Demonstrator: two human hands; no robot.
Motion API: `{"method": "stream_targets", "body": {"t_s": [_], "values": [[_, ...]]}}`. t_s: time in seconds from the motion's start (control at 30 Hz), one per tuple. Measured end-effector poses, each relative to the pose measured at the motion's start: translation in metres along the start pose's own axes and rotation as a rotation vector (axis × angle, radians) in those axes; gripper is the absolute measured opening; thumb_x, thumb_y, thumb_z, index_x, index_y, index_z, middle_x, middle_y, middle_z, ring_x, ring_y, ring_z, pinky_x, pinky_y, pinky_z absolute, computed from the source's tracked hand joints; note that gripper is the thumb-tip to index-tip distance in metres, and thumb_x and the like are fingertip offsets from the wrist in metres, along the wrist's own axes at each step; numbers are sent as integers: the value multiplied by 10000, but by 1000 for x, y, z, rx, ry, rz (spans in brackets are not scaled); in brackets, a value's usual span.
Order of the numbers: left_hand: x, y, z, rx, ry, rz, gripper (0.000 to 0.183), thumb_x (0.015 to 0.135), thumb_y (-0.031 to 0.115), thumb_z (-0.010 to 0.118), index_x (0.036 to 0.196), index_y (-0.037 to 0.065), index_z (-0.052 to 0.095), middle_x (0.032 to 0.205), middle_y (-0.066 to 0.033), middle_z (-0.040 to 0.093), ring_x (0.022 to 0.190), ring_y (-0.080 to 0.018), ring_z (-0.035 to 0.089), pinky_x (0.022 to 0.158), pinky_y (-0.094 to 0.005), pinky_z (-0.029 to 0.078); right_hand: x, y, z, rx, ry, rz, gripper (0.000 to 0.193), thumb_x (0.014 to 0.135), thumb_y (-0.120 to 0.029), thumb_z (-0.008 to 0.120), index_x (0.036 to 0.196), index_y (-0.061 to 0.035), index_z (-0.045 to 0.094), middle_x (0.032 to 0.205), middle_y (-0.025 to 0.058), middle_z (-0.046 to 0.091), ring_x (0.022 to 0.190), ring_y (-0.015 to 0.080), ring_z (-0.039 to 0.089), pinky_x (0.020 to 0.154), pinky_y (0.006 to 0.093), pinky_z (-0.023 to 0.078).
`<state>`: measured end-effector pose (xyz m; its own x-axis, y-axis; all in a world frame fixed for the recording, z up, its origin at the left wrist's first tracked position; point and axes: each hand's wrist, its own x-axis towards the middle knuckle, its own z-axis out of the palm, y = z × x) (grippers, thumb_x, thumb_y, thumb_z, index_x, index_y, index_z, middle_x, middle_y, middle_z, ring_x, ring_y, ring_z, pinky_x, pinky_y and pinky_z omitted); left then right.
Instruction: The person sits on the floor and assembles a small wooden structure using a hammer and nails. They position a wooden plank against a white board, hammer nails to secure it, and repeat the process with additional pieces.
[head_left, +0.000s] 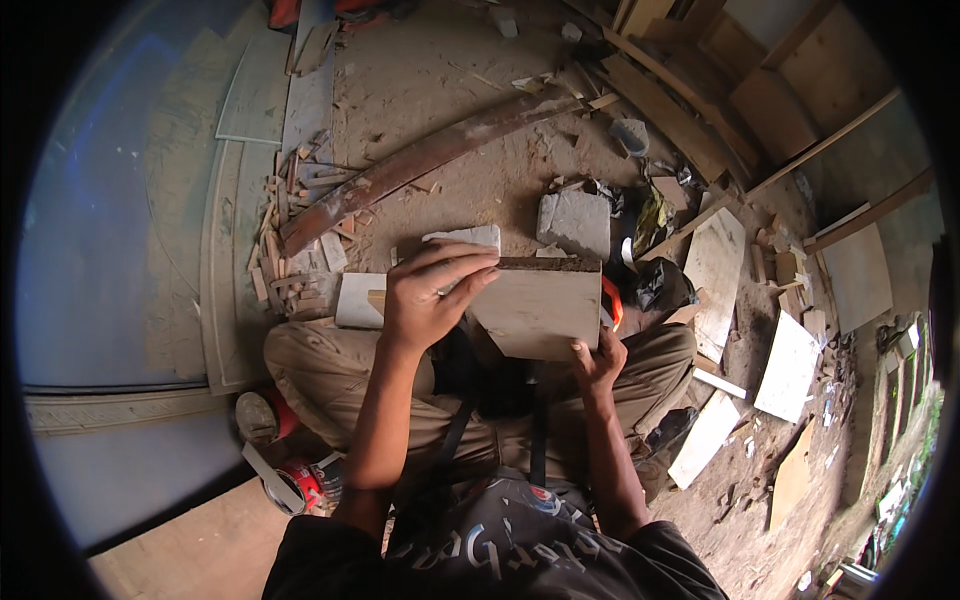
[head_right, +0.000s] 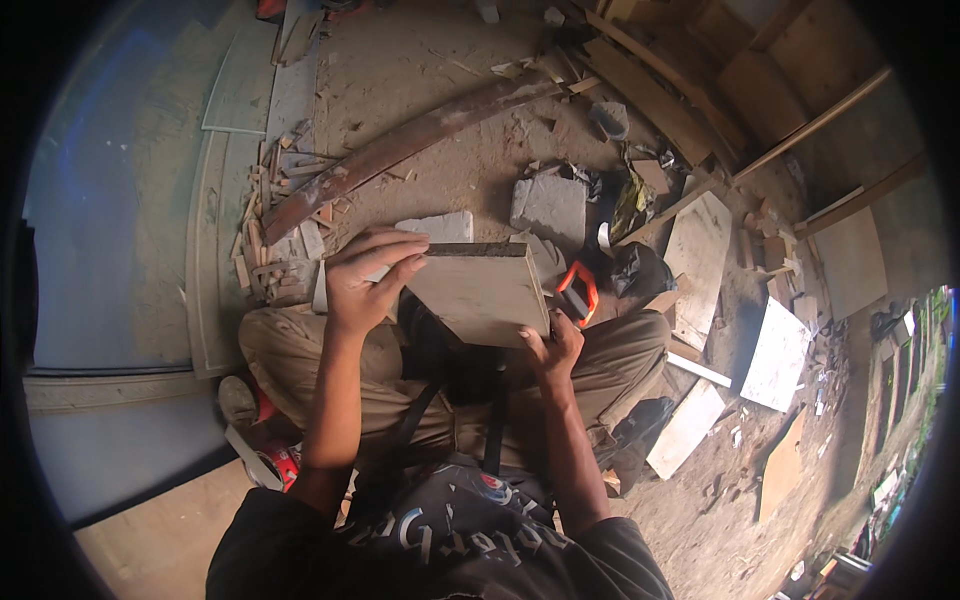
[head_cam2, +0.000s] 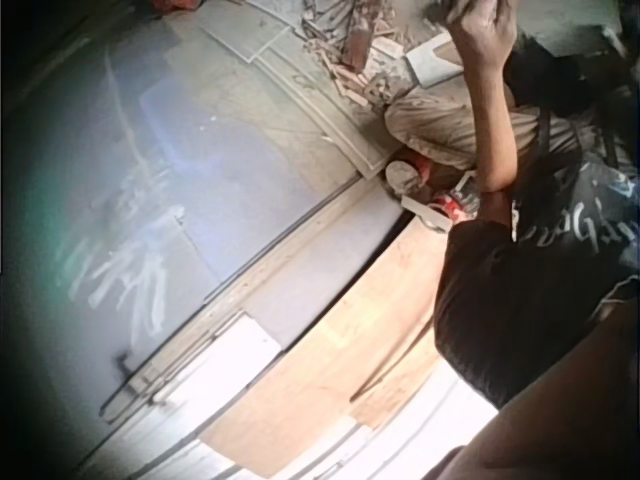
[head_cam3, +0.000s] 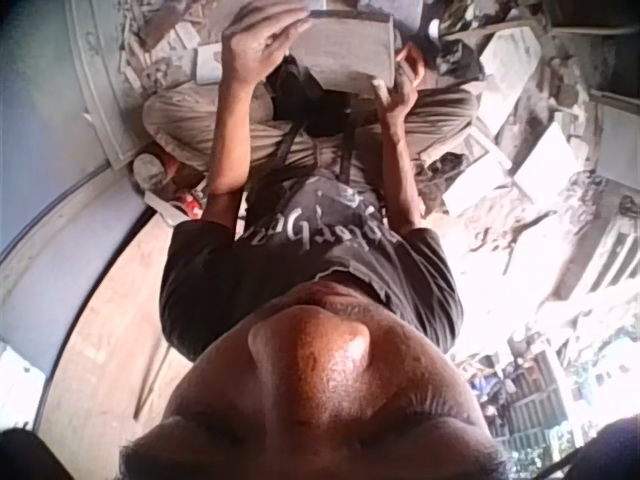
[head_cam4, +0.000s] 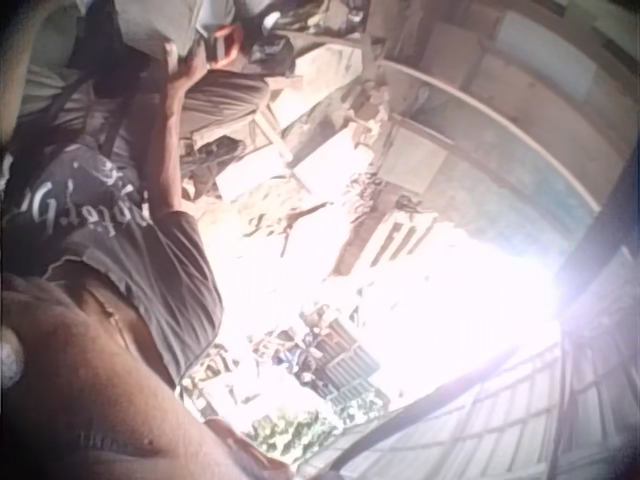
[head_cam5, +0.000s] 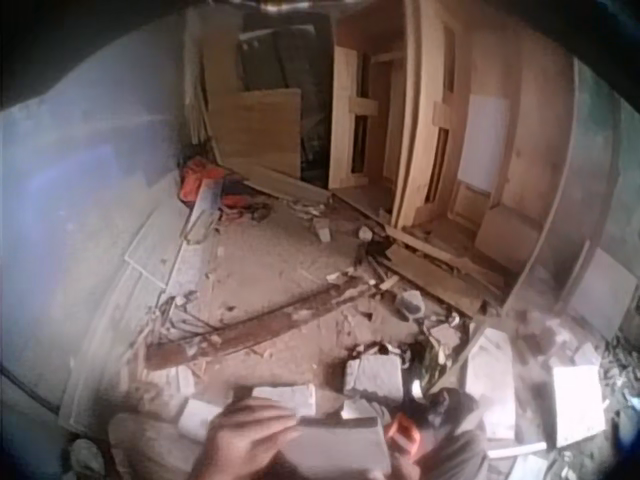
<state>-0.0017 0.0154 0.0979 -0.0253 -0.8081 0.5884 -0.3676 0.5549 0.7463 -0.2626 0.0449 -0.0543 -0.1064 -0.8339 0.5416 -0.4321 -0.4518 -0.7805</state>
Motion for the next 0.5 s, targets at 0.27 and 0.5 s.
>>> {"method": "stream_targets", "body": {"t_s": [0.27, 0.5], "values": [[-5, 27, 43, 311, -27, 117, 361, 832, 96, 662, 1159, -50, 614, 1129, -191, 648, 1040, -326, 628, 930, -410, 478, -17, 13, 0, -176, -32, -38, 569, 738, -500, 765, 833, 23, 562, 629, 105, 448, 526, 232, 452, 508, 335, 391], [-4, 34, 42, 354, -47, 227, 298, 850, 130, 631, 1123, 12, 647, 1153, -125, 652, 1145, -299, 575, 1023, -441, 394, -9, 1, -5, -97, 20, 26, 551, 782, -487, 735, 920, 32, 612, 701, 110, 578, 594, 223, 566, 574, 312, 451]]}}
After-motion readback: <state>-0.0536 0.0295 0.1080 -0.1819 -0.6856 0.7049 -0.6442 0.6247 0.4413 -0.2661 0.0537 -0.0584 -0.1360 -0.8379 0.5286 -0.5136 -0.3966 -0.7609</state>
